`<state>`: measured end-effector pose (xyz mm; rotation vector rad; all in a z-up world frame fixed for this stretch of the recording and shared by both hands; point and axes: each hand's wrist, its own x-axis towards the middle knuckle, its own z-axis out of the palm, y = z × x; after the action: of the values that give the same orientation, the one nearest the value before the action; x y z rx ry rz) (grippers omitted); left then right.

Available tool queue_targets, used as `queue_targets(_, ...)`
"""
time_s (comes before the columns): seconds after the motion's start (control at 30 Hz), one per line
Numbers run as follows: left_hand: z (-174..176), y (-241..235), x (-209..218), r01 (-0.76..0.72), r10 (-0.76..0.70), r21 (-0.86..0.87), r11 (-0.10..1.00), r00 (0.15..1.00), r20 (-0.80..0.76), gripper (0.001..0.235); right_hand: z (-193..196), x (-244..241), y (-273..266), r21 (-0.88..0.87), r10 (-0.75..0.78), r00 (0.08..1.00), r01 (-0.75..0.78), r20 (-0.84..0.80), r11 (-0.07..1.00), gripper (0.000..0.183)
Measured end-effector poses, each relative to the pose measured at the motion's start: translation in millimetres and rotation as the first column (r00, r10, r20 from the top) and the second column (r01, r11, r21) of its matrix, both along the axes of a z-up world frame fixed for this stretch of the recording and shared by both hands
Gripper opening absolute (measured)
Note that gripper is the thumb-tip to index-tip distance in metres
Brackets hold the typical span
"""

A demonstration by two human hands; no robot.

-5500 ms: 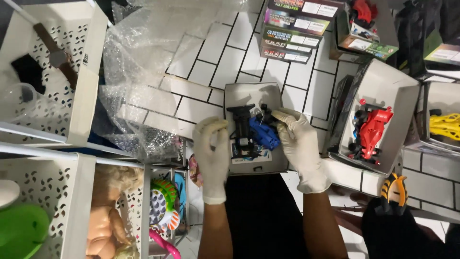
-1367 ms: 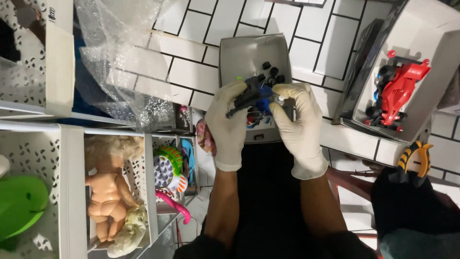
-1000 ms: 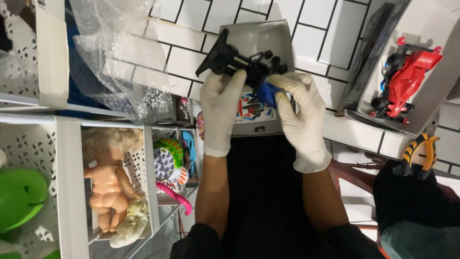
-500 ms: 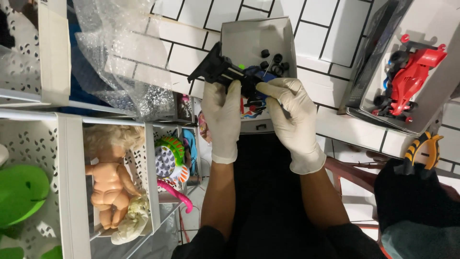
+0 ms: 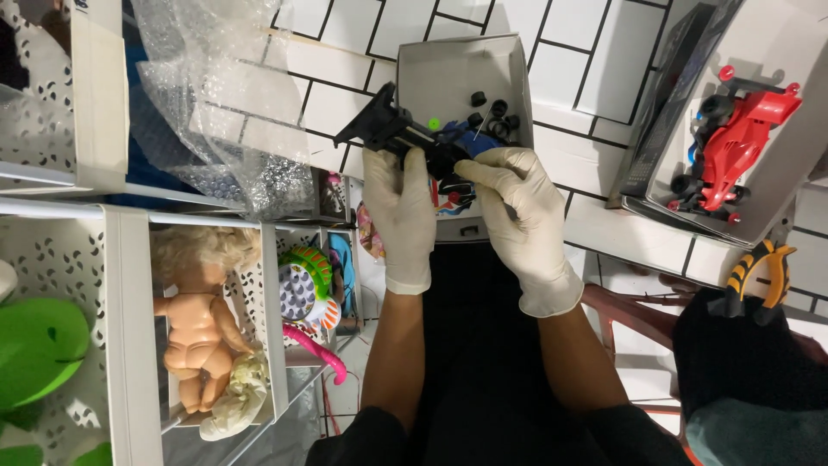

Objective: Assembling a blue plastic toy car model by fitting parts together and using nippers for precision adjustments.

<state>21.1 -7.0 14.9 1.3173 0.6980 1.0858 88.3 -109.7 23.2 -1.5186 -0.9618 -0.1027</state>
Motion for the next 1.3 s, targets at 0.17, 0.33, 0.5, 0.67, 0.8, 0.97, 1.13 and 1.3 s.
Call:
queue_targets(0.17, -22, -4, -2, -0.127, 0.134, 0.084, 0.988, 0.988, -0.079, 0.016, -3, -1, 2, 0.007, -0.007, 1.000, 0.007, 0.000, 1.000, 0.026)
queue_targets(0.33, 0, -9, 1, -0.185, 0.221, 0.370, 0.910, 0.973, -0.059, 0.012, 1, 1, 1, 0.045, -0.006, 1.000, 0.006, 0.005, 0.999, 0.024)
queue_targets(0.5, 0, -4, 6, -0.133, 0.095, 0.359, 0.924, 0.988, 0.122, 0.009, -5, 5, -4, 0.025, 0.001, 1.000, 0.000, -0.018, 1.000, 0.020)
queue_targets(0.67, 15, -4, 7, -0.176, 0.143, 0.461, 0.870, 0.984, 0.106, 0.014, 0, 10, -11, -0.059, -0.013, 1.000, 0.011, -0.022, 0.998, 0.024)
queue_targets(0.8, 11, 3, 3, -0.102, 0.212, 0.432, 0.896, 0.954, -0.214, 0.010, 1, 8, -5, -0.062, -0.029, 1.000, 0.028, -0.012, 0.998, 0.027)
queue_targets(0.97, 28, 10, -5, 0.039, 0.067, 0.230, 0.972, 0.898, -0.435, 0.018, -9, 17, -13, 0.031, -0.071, 0.997, 0.072, -0.039, 0.997, 0.026)
queue_targets(1.13, 19, 15, -7, 0.219, -0.055, 0.192, 0.957, 0.783, -0.619, 0.035, -23, 25, -15, 0.109, -0.051, 0.985, 0.069, -0.163, 0.992, 0.023)
queue_targets(1.3, 12, 5, -3, 0.249, -0.149, 0.108, 0.962, 0.816, -0.558, 0.038, -16, 25, -19, 0.072, -0.040, 0.985, 0.053, -0.170, 0.996, 0.023)
